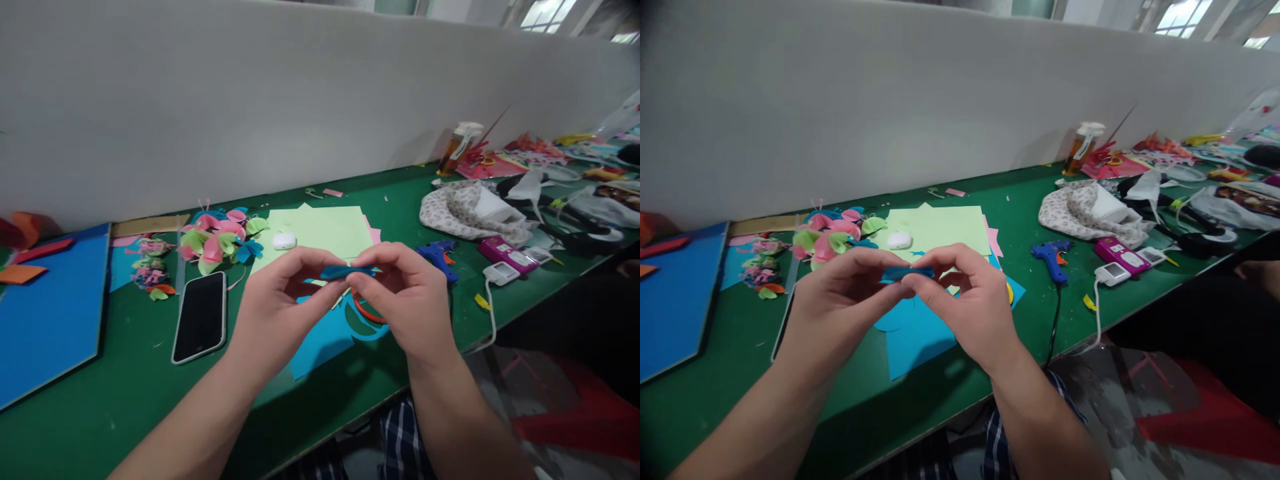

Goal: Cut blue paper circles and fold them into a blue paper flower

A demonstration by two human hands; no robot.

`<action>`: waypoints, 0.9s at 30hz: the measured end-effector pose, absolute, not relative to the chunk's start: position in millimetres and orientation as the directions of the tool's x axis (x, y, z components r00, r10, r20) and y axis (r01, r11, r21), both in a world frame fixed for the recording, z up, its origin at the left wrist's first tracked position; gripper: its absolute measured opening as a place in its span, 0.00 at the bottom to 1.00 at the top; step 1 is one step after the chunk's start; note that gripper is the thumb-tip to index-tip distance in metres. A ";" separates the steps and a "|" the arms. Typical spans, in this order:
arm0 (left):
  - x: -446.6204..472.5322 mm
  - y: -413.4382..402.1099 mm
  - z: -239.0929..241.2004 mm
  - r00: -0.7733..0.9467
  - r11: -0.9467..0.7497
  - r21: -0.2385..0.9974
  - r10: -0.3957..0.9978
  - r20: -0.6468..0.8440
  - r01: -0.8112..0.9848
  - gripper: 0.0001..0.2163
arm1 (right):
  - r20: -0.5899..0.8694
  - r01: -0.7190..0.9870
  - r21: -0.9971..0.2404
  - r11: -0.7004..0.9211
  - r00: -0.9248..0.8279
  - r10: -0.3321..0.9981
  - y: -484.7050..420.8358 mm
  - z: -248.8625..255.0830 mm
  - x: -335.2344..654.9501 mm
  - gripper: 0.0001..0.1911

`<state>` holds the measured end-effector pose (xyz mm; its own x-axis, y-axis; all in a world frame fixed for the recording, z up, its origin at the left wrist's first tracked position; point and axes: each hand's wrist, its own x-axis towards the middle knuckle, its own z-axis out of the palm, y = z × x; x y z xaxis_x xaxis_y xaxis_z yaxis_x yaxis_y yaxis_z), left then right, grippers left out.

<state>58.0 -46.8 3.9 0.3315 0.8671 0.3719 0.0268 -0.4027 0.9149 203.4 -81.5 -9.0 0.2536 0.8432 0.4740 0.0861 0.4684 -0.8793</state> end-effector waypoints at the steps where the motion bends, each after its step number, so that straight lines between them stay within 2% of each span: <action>1: 57.8 -46.8 4.0 0.317 -0.399 0.917 0.873 0.372 0.023 0.06 | 0.459 0.072 -0.887 0.457 0.251 0.852 -81.5 -8.8 203.1 0.07; 8: 56.5 -46.9 5.2 0.297 -0.383 0.924 0.883 0.364 0.008 0.05 | 0.413 0.009 -0.907 0.420 0.212 0.886 -80.9 -9.5 202.3 0.06; 16: 55.0 -50.0 6.9 0.269 -0.463 0.884 0.862 0.431 0.066 0.07 | 0.496 0.116 -0.868 0.483 0.257 0.830 -82.4 -10.5 201.4 0.07; 19: 55.9 -47.4 7.0 0.287 -0.432 0.901 0.868 0.404 0.037 0.06 | 0.508 0.118 -0.861 0.495 0.259 0.822 -82.9 -11.0 201.3 0.07; 24: 56.1 -41.8 5.7 0.275 -0.345 0.937 0.897 0.346 -0.056 0.02 | 0.518 0.013 -0.850 0.527 0.207 0.830 -83.0 -10.3 207.3 0.12; 27: 54.1 -41.1 5.3 0.275 -0.348 0.936 0.896 0.350 -0.056 0.03 | 0.557 0.066 -0.828 0.557 0.216 0.802 -84.4 -8.1 212.4 0.05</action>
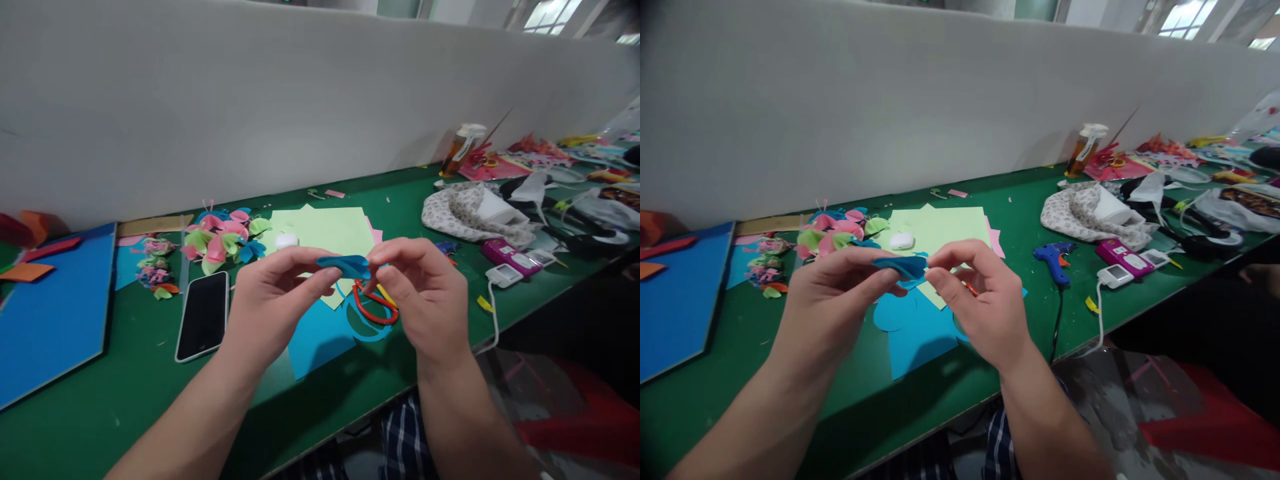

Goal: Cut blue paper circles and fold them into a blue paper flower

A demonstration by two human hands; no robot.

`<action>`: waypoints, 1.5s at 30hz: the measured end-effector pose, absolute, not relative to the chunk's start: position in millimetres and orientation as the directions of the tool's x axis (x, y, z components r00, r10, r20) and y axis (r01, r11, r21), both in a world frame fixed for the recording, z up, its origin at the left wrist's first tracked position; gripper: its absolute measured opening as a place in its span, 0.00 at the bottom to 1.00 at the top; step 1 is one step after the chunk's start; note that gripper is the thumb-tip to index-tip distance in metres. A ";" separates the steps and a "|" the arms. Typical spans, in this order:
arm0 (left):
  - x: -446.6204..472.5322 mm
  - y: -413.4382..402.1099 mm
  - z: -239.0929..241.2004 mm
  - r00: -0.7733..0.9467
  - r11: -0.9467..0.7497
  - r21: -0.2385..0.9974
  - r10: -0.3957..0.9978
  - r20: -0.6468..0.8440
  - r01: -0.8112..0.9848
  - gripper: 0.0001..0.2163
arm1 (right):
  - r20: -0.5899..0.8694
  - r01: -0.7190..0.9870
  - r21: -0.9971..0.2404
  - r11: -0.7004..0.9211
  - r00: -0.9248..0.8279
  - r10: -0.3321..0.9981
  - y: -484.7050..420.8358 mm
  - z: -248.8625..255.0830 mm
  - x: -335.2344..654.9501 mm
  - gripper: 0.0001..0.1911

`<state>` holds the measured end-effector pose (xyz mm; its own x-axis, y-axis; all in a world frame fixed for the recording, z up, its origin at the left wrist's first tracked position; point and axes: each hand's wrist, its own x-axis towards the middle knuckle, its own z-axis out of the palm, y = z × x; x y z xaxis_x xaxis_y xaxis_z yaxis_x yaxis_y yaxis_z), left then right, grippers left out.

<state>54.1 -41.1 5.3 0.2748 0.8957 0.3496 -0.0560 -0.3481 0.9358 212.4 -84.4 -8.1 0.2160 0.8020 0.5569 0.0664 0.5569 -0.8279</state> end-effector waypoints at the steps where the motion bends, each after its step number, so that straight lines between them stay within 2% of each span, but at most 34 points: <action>1: 53.2 -41.6 5.5 0.275 -0.370 0.929 0.890 0.363 -0.029 0.04 | 0.578 0.107 -0.815 0.569 0.213 0.788 -85.2 -7.1 213.8 0.04; 5: 50.0 -45.7 8.1 0.305 -0.513 0.851 0.833 0.462 0.111 0.05 | 0.644 0.274 -0.758 0.592 0.164 0.748 -89.2 -3.4 217.1 0.07; 8: 48.9 -48.0 9.8 0.344 -0.586 0.797 0.785 0.515 0.147 0.07 | 0.672 0.378 -0.712 0.591 0.126 0.729 -91.6 -1.6 218.2 0.07; 15: 48.2 -46.8 12.8 0.407 -0.640 0.746 0.740 0.535 0.184 0.07 | 0.692 0.468 -0.660 0.588 0.074 0.718 -92.6 0.3 221.1 0.07; 33: 51.1 -48.1 13.1 0.389 -0.613 0.772 0.761 0.519 0.171 0.05 | 0.640 0.401 -0.725 0.560 0.091 0.763 -93.4 0.6 220.2 0.07; 39: 52.9 -46.4 8.4 0.326 -0.487 0.865 0.843 0.428 0.124 0.03 | 0.562 0.253 -0.818 0.516 0.164 0.811 -91.3 -1.7 217.5 0.06; 42: 54.4 -44.6 7.0 0.292 -0.432 0.896 0.874 0.389 0.098 0.02 | 0.514 0.183 -0.856 0.483 0.202 0.834 -91.3 -1.4 217.5 0.09; 45: 55.5 -44.6 6.0 0.277 -0.419 0.903 0.882 0.381 0.094 0.02 | 0.513 0.235 -0.850 0.471 0.168 0.842 -92.5 -0.4 216.2 0.11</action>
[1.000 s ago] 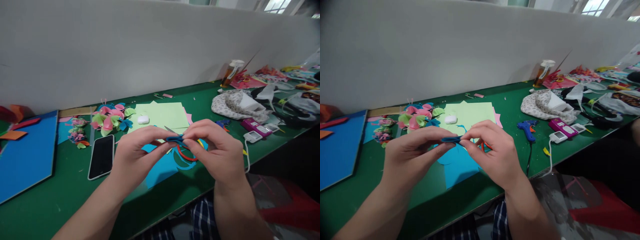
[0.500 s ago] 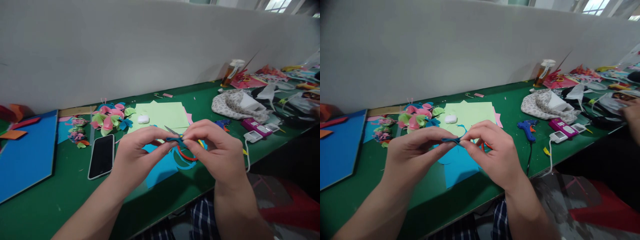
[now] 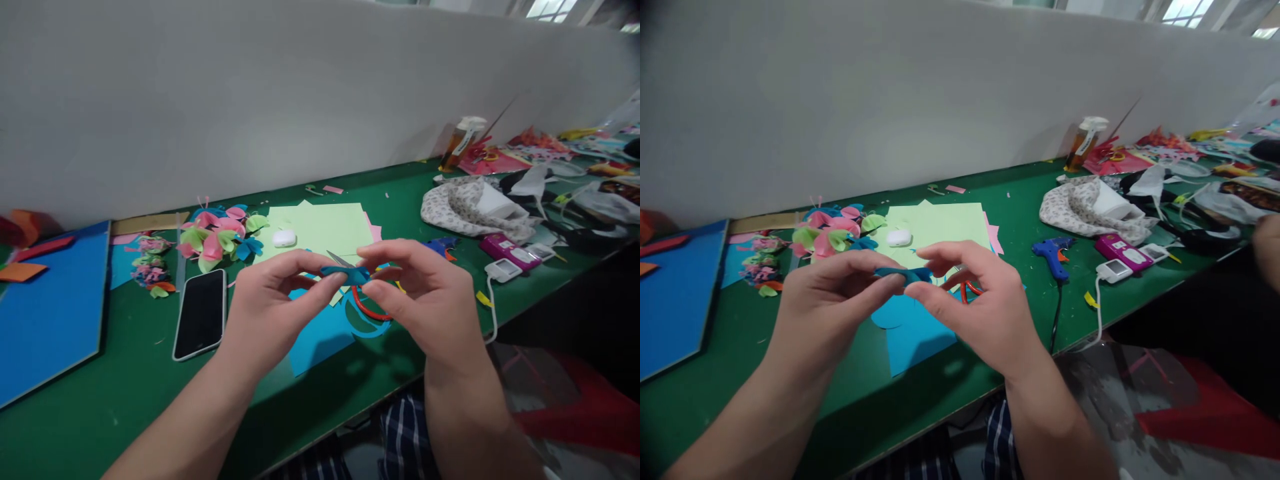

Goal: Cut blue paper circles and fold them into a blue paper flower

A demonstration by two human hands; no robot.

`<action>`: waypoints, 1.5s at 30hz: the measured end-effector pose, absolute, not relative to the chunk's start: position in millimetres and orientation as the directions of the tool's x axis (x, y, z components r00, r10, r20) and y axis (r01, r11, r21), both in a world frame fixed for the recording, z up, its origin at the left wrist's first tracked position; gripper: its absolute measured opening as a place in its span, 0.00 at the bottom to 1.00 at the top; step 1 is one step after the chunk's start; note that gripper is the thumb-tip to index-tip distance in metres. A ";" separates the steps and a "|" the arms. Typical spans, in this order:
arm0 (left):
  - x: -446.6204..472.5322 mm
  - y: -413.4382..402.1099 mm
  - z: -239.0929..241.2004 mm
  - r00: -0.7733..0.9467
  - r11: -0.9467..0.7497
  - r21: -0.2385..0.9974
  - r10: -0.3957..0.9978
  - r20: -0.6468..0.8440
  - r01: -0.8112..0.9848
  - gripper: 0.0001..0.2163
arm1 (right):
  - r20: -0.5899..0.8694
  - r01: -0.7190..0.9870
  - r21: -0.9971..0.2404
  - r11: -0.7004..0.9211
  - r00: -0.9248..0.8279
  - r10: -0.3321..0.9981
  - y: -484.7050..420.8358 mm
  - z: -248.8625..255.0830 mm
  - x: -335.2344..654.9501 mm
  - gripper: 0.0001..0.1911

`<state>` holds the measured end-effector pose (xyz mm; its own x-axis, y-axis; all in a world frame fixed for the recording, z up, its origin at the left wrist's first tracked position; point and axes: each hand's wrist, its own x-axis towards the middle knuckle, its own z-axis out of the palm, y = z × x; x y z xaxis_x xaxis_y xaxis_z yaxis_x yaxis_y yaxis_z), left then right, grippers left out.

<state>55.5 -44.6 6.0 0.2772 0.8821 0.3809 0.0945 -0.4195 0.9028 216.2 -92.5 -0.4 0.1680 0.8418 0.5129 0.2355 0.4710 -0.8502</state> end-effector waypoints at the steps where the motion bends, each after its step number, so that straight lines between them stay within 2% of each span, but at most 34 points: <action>1: 55.6 -44.9 5.7 0.275 -0.419 0.902 0.883 0.380 0.100 0.02 | 0.520 0.274 -0.840 0.468 0.162 0.838 -93.0 -0.2 215.4 0.10; 5: 55.2 -46.7 4.9 0.288 -0.411 0.905 0.885 0.366 0.114 0.02 | 0.570 0.361 -0.798 0.483 0.188 0.800 -94.0 -0.7 211.9 0.06; 10: 56.0 -47.8 5.1 0.300 -0.442 0.888 0.871 0.390 0.128 0.02 | 0.555 0.359 -0.805 0.473 0.173 0.813 -92.7 -1.8 211.9 0.06; 19: 53.4 -48.4 9.7 0.349 -0.582 0.786 0.795 0.495 0.209 0.03 | 0.554 0.359 -0.803 0.475 0.157 0.817 -92.5 -1.7 214.4 0.05; 26: 49.2 -51.2 10.6 0.287 -0.648 0.723 0.758 0.585 0.238 0.07 | 0.686 0.465 -0.689 0.555 0.174 0.707 -96.1 -0.7 212.4 0.07; 31: 48.1 -53.5 9.5 0.253 -0.693 0.673 0.721 0.646 0.257 0.06 | 0.728 0.504 -0.640 0.580 0.158 0.667 -97.9 0.8 211.4 0.06; 38: 47.4 -52.2 10.4 0.288 -0.718 0.652 0.696 0.658 0.245 0.08 | 0.747 0.510 -0.623 0.593 0.161 0.645 -97.9 0.5 210.1 0.06; 45: 49.5 -53.7 8.7 0.257 -0.679 0.704 0.733 0.630 0.208 0.06 | 0.737 0.484 -0.640 0.597 0.166 0.656 -98.2 -0.3 210.7 0.07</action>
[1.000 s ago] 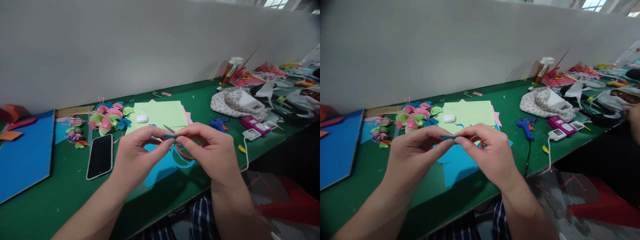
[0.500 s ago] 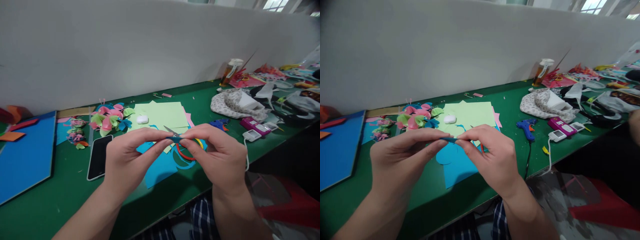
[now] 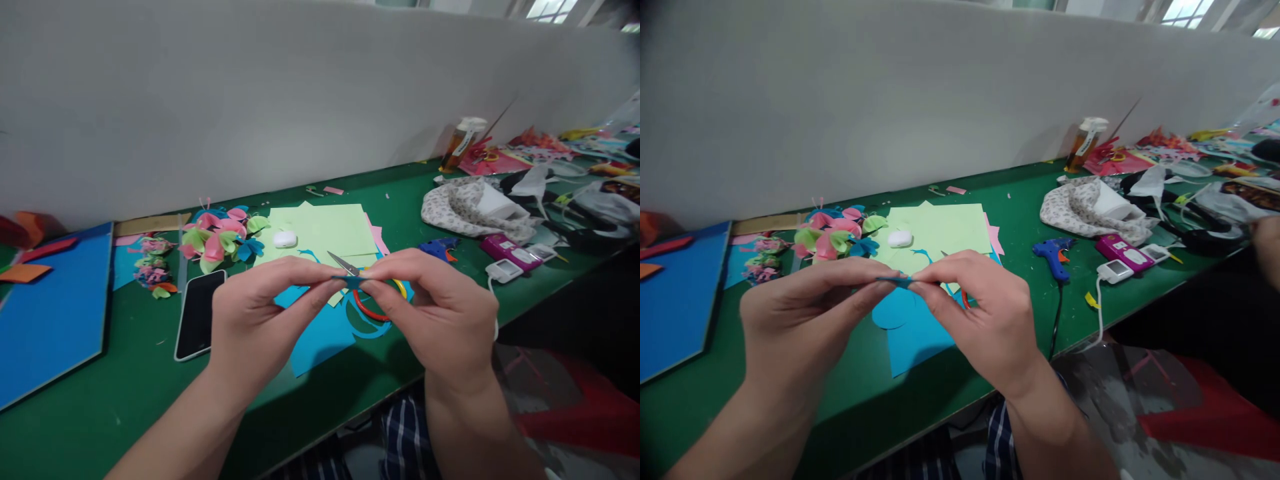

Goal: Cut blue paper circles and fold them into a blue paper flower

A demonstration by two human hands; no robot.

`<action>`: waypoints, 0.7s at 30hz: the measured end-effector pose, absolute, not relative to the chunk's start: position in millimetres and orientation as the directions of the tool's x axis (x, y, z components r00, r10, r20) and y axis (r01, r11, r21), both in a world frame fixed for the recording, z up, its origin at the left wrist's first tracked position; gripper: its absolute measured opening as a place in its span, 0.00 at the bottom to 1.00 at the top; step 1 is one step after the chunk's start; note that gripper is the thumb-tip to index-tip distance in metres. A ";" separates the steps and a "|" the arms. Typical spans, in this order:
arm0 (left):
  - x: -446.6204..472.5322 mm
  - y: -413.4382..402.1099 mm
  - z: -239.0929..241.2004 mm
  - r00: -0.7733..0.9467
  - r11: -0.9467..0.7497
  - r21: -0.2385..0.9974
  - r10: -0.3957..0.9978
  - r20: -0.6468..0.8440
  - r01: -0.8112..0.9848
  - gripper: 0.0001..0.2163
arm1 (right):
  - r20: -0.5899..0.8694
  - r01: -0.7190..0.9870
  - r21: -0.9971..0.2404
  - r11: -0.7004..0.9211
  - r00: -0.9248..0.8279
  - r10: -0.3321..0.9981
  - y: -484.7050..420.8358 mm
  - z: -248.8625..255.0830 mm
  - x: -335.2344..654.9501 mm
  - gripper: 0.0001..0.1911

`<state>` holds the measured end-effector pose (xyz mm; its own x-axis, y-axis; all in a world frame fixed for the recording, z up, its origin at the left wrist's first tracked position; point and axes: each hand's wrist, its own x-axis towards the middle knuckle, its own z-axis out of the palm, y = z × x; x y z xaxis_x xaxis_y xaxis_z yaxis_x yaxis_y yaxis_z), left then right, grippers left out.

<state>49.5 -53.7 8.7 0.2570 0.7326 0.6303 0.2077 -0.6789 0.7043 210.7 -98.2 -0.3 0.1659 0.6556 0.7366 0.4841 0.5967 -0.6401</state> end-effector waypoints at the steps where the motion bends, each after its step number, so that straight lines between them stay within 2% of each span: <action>1: 49.8 -53.8 8.3 0.254 -0.673 0.712 0.737 0.626 0.198 0.06 | 0.732 0.483 -0.644 0.593 0.165 0.661 -98.2 -0.4 211.1 0.07; 11: 53.7 -55.6 6.3 0.193 -0.614 0.766 0.789 0.584 0.191 0.03 | 0.699 0.458 -0.680 0.573 0.167 0.696 -96.7 -2.1 212.4 0.08; 15: 54.0 -53.9 4.8 0.248 -0.598 0.785 0.795 0.554 0.161 0.05 | 0.691 0.443 -0.695 0.567 0.193 0.697 -96.2 -2.6 211.0 0.08; 21: 53.2 -51.5 1.1 0.297 -0.731 0.666 0.675 0.676 0.147 0.09 | 0.672 0.405 -0.717 0.567 0.187 0.717 -99.0 -0.6 210.0 0.08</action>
